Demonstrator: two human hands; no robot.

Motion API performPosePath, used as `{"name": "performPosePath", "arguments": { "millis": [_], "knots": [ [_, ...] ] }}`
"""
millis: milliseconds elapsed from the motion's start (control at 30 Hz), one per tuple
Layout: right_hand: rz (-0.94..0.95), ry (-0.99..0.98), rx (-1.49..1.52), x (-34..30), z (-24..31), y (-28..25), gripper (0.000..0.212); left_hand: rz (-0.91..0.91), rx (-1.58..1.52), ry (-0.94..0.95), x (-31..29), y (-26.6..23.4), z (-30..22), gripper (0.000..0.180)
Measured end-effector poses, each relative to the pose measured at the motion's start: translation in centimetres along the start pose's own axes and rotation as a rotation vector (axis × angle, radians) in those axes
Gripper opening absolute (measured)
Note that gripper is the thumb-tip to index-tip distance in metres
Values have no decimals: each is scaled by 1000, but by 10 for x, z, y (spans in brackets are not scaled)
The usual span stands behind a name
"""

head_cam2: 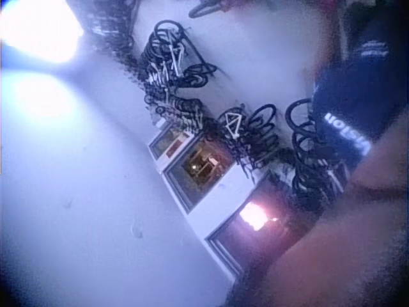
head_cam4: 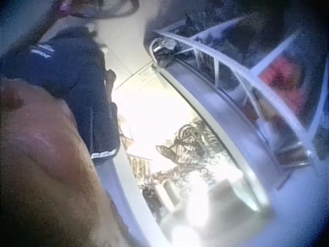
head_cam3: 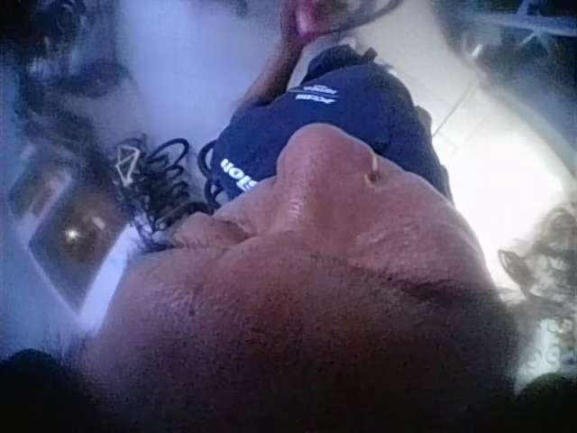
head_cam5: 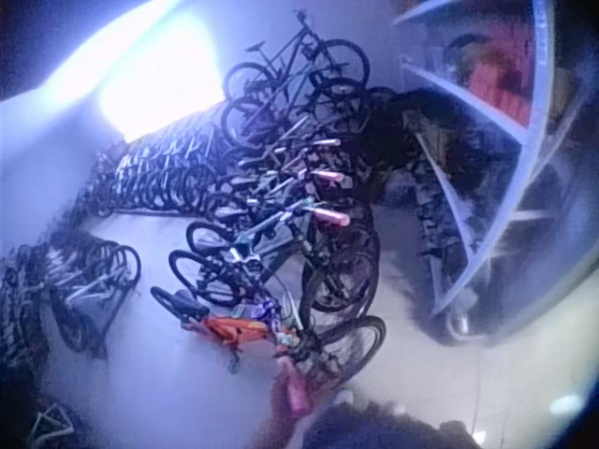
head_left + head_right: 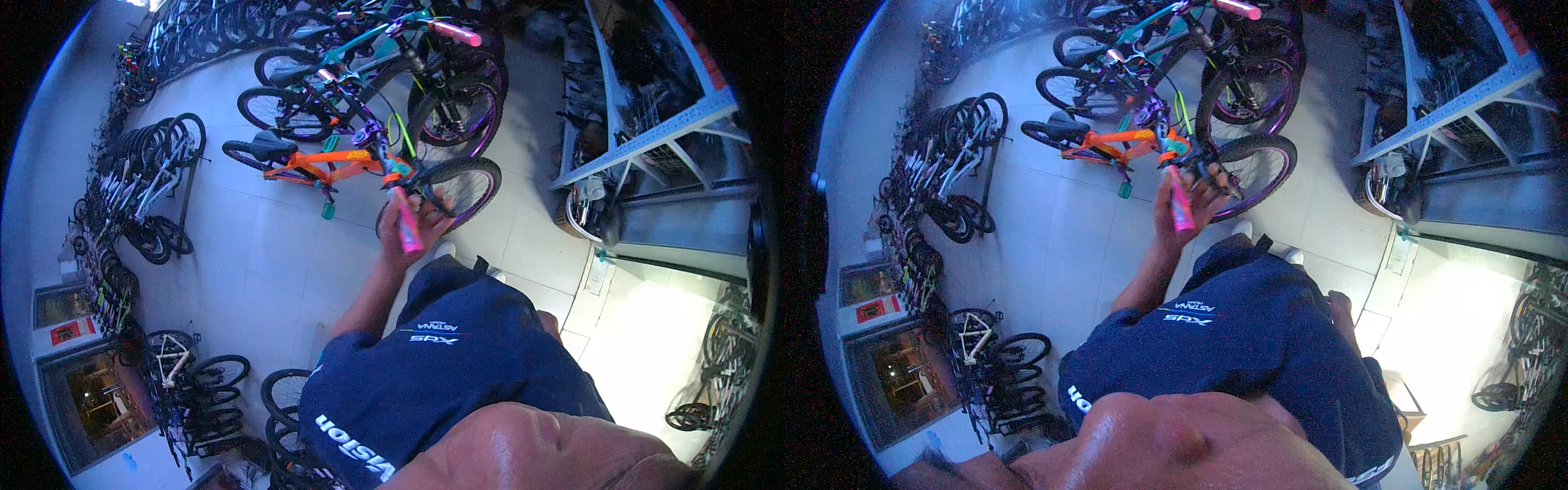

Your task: The person selects a hex key and a wrench from a wall-mounted tool rack, then picks up a coiled cable and inspects it. The person walks through a bicycle shop and briefly touches a bicycle handlebar.

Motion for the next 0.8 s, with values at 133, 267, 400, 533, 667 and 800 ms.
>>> {"name": "performPosePath", "arguments": {
  "millis": [133, 267, 400, 533, 667, 800],
  "knots": [
    [-94, 429, 612, 5, 35, 0, 30, 10, -151, 3, 38, 18, 15, 40],
    [-166, 574, 725, 0, 70, -16, 33, -115, -157, 5, 56, 15, 22, 31],
    [-197, 473, 626, -7, 73, -29, 30, -204, -206, 13, 68, 14, 29, 20],
    [-205, 512, 637, -22, 37, -27, 27, -125, -176, 40, 92, 29, 26, 25],
    [-175, 198, 362, -30, 25, -26, 28, -195, -193, 48, 117, 35, 23, 40],
    [-181, 128, 250, -50, 25, -20, 31, -148, -203, 78, 140, 48, 10, 45]
  ]
}}
Point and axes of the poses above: each hand's wrist, its own x-axis towards the middle knuckle, its own y-axis out of the palm, z = x × y, the point moved 9 cm from there along x, towards the middle knuckle, and after that the axes turned 7 degrees about -z, right-handed, at the moved point
